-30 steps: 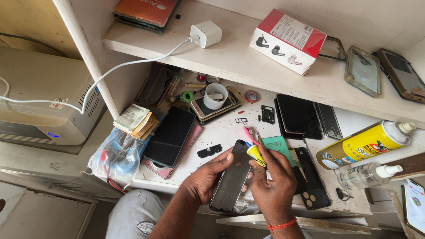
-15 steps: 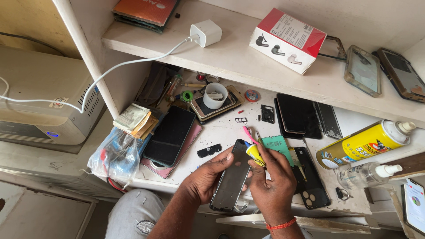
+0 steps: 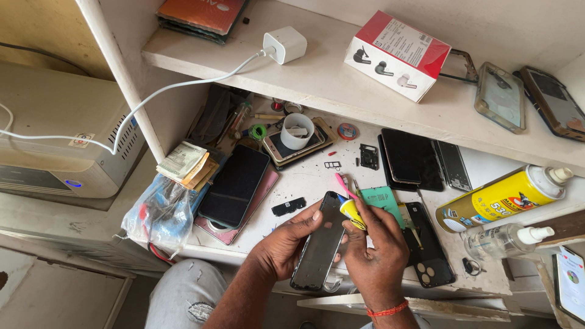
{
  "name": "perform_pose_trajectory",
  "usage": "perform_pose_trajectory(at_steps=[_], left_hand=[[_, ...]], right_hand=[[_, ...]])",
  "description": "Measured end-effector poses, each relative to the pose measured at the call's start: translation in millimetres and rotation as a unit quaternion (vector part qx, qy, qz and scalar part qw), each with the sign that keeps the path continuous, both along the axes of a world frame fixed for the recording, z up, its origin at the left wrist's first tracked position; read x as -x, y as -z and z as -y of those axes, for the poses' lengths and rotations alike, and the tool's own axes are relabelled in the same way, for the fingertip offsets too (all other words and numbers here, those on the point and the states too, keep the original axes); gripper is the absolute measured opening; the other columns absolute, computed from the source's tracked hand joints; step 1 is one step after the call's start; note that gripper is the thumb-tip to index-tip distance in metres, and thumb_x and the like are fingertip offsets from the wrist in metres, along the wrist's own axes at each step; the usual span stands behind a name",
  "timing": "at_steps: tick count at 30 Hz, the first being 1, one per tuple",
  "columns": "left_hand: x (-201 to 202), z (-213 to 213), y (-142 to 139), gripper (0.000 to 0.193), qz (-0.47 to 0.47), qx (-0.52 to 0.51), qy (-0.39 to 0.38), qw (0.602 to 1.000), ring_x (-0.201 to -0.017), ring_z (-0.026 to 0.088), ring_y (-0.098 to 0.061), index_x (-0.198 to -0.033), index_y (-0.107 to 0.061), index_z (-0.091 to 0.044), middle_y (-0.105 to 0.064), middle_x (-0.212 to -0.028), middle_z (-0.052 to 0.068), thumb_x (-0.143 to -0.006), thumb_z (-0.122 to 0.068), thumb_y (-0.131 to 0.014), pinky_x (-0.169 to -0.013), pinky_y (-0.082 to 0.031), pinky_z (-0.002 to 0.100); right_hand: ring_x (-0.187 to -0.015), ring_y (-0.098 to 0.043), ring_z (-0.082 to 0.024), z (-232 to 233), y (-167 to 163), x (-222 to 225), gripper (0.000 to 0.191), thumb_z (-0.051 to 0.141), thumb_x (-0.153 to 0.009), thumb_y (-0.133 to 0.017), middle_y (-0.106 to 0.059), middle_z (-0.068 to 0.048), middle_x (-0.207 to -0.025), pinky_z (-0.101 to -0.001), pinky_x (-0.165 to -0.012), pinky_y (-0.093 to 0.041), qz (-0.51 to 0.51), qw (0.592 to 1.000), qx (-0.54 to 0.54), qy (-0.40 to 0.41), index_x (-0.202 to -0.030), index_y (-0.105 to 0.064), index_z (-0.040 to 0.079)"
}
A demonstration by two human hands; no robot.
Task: The person scrapes adhesive residue from a smartphone frame using a metal tool, then brushes the surface with a toothbrush. They apply glue along the frame edges and place a screen assembly onto the frame, pressing it into place.
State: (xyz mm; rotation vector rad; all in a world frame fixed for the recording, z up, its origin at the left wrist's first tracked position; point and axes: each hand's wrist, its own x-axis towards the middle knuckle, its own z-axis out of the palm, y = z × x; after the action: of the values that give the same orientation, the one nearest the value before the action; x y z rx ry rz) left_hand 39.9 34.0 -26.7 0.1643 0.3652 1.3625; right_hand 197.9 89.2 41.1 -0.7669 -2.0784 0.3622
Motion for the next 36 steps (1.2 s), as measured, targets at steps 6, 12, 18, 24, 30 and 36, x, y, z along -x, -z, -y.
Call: perform_pose_trajectory(at_steps=[6, 12, 18, 24, 30, 36], left_hand=[[-0.2, 0.7, 0.4, 0.069, -0.003, -0.001, -0.004, 1.0, -0.111, 0.03, -0.071, -0.157, -0.044, -0.014, -0.065, -0.123, 0.017, -0.094, -0.03, -0.069, -0.086, -0.066, 0.047], [-0.3, 0.4, -0.4, 0.067, 0.004, -0.002, -0.003, 1.0, -0.111, 0.029, -0.071, -0.157, -0.044, -0.015, -0.065, -0.123, 0.018, -0.096, -0.032, -0.066, -0.085, -0.066, 0.047], [-0.3, 0.2, -0.2, 0.067, -0.002, -0.012, -0.008, 1.0, -0.111, 0.03, -0.071, -0.157, -0.043, -0.012, -0.065, -0.125, 0.018, -0.097, -0.031, -0.066, -0.086, -0.066, 0.046], [-0.5, -0.1, -0.3, 0.068, -0.003, -0.01, -0.004, 1.0, -0.111, 0.029, -0.071, -0.157, -0.042, -0.013, -0.066, -0.127, 0.019, -0.096, -0.032, -0.065, -0.085, -0.066, 0.045], [-0.4, 0.4, 0.1, 0.07, -0.01, -0.023, -0.004, 1.0, -0.111, 0.028, -0.07, -0.159, -0.042, -0.014, -0.064, -0.126, 0.018, -0.096, -0.035, -0.066, -0.086, -0.066, 0.046], [-0.3, 0.8, 0.2, 0.071, -0.012, -0.014, -0.007, 1.0, -0.11, 0.027, -0.071, -0.158, -0.043, -0.015, -0.065, -0.124, 0.017, -0.094, -0.033, -0.068, -0.085, -0.066, 0.045]], right_hand=[[-0.097, -0.074, -0.017, 0.2, 1.2, -1.7, 0.044, -0.004, -0.088, -0.072, -0.067, -0.012, -0.116, -0.027, -0.075, -0.061, -0.015, 0.999, 0.046, 0.001, -0.13, -0.067, 0.003], [-0.093, -0.075, -0.017, 1.3, 2.0, -1.3, 0.045, -0.007, -0.087, -0.069, -0.066, -0.012, -0.116, -0.0269, -0.073, -0.061, -0.026, 0.996, 0.089, 0.001, -0.13, -0.067, 0.003], [-0.103, -0.074, -0.021, -4.4, 7.6, -6.0, 0.046, -0.009, -0.085, -0.071, -0.068, -0.013, -0.117, -0.03, -0.084, -0.06, -0.006, 1.0, 0.017, 0.018, -0.13, -0.068, 0.001], [-0.104, -0.073, -0.024, -7.4, 12.1, -11.0, 0.046, -0.006, -0.084, -0.075, -0.068, -0.013, -0.116, -0.0305, -0.086, -0.063, -0.003, 1.0, -0.001, 0.028, -0.128, -0.068, 0.001], [-0.104, -0.074, -0.022, -5.9, 9.9, -7.1, 0.048, -0.009, -0.084, -0.07, -0.067, -0.014, -0.119, -0.0301, -0.086, -0.059, -0.015, 1.0, 0.011, 0.008, -0.131, -0.068, 0.002], [-0.103, -0.074, -0.021, -7.3, 9.2, -5.6, 0.047, -0.01, -0.085, -0.07, -0.067, -0.013, -0.117, -0.0295, -0.084, -0.06, -0.002, 1.0, 0.015, 0.006, -0.13, -0.068, 0.002]])
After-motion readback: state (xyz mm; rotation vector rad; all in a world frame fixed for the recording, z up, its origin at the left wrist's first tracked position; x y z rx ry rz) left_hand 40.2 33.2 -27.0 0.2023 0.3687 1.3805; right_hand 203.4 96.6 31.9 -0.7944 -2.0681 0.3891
